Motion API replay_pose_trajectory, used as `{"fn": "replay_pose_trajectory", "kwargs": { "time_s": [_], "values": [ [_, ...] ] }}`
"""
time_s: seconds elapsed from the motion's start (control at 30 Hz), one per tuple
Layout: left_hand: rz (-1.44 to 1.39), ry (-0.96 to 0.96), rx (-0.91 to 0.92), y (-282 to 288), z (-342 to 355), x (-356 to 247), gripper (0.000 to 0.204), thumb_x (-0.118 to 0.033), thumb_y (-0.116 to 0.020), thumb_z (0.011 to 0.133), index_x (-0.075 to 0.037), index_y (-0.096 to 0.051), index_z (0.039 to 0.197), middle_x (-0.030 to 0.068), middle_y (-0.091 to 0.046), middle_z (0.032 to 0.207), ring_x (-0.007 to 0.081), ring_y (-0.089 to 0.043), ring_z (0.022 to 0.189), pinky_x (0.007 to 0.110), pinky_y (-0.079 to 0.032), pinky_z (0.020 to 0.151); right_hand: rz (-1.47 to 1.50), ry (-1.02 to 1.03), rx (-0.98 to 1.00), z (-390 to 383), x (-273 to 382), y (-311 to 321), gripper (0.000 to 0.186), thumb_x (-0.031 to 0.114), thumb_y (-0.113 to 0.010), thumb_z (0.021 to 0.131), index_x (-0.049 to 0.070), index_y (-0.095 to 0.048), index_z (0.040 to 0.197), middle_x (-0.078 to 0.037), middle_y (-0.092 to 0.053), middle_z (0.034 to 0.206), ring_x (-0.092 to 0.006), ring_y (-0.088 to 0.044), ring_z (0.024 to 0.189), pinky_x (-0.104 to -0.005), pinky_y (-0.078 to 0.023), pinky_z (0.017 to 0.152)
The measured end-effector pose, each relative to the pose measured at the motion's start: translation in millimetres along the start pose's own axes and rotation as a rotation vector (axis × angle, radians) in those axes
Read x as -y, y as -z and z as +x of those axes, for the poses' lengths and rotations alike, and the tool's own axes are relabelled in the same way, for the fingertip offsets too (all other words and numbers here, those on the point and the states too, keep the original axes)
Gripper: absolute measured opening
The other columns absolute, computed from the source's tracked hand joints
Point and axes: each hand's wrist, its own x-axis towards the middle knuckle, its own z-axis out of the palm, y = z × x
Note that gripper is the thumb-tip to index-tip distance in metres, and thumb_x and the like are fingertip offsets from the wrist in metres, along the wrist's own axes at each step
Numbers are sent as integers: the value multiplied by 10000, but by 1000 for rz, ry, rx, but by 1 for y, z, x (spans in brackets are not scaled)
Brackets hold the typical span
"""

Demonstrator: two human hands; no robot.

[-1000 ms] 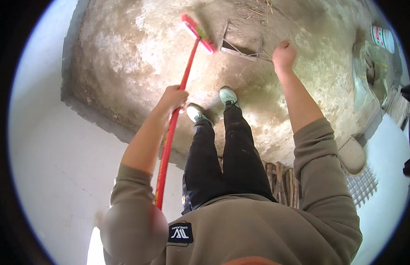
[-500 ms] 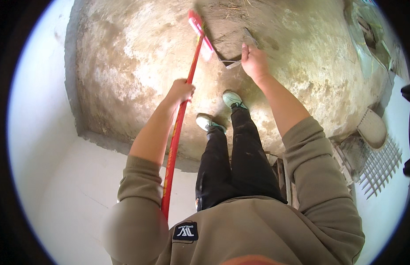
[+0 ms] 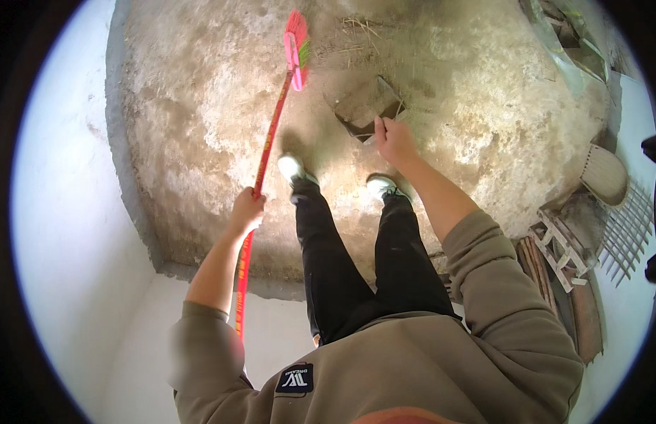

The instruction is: The person sweeps debris on a concrete floor using a red broom and a metal dustpan, then dumps the collected debris into a green sack. The person repeats the sweep-and-dump cycle multiple times.

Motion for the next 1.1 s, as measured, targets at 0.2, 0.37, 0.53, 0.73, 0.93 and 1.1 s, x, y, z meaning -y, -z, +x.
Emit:
{"fn": "replay_pose_trajectory", "kwargs": {
  "time_s": [0.2, 0.37, 0.53, 0.73, 0.93, 1.1],
  "values": [
    [300, -381, -276, 77, 116, -58, 457, -441, -617, 962, 13, -623, 917, 234, -675, 786, 403, -677, 760, 476, -502, 679, 8, -117, -44, 3, 20, 24, 343, 248, -546, 1014, 0, -601, 784, -249, -570, 632, -449, -561, 559, -481, -432, 511],
    [184, -539, -242, 130, 223, -153, 412, -409, -562, 1002, 2, -587, 1024, 255, -665, 832, 426, -672, 831, 477, -503, 729, 11, -142, -159, 10, 51, 8, 306, 185, -576, 1003, 1, -556, 759, -243, -529, 605, -433, -516, 513, -460, -403, 481],
    [261, -537, -181, 143, 321, -231, 345, -315, -545, 993, 20, -595, 1059, 270, -686, 875, 427, -686, 771, 492, -550, 680, 54, -235, -256, 14, 62, -3, 340, 169, -573, 1012, 3, -524, 720, -214, -471, 549, -372, -428, 441, -414, -362, 443],
    [509, -517, -278, 88, 415, -234, 449, -396, -489, 1007, 31, -608, 1080, 309, -687, 960, 474, -677, 925, 546, -533, 809, 163, -293, -340, 6, 50, -23, 392, 140, -545, 1027, 9, -500, 660, -112, -434, 497, -168, -370, 407, -349, -316, 409],
    [541, -460, -272, 17, 384, -164, 437, -369, -452, 1025, 31, -578, 1149, 322, -675, 1040, 499, -661, 951, 550, -530, 806, 288, -284, -303, 9, 56, -18, 335, 91, -527, 1009, -3, -550, 688, -82, -506, 530, -137, -432, 444, -331, -343, 423],
    [338, -297, -46, 11, 331, -179, 402, -382, -458, 1037, 4, -556, 1097, 206, -681, 864, 331, -683, 657, 459, -529, 545, 106, -400, -429, 5, 75, -2, 202, 135, -669, 926, -33, -608, 1021, -167, -606, 915, -231, -609, 822, -364, -495, 733]
  ]
}}
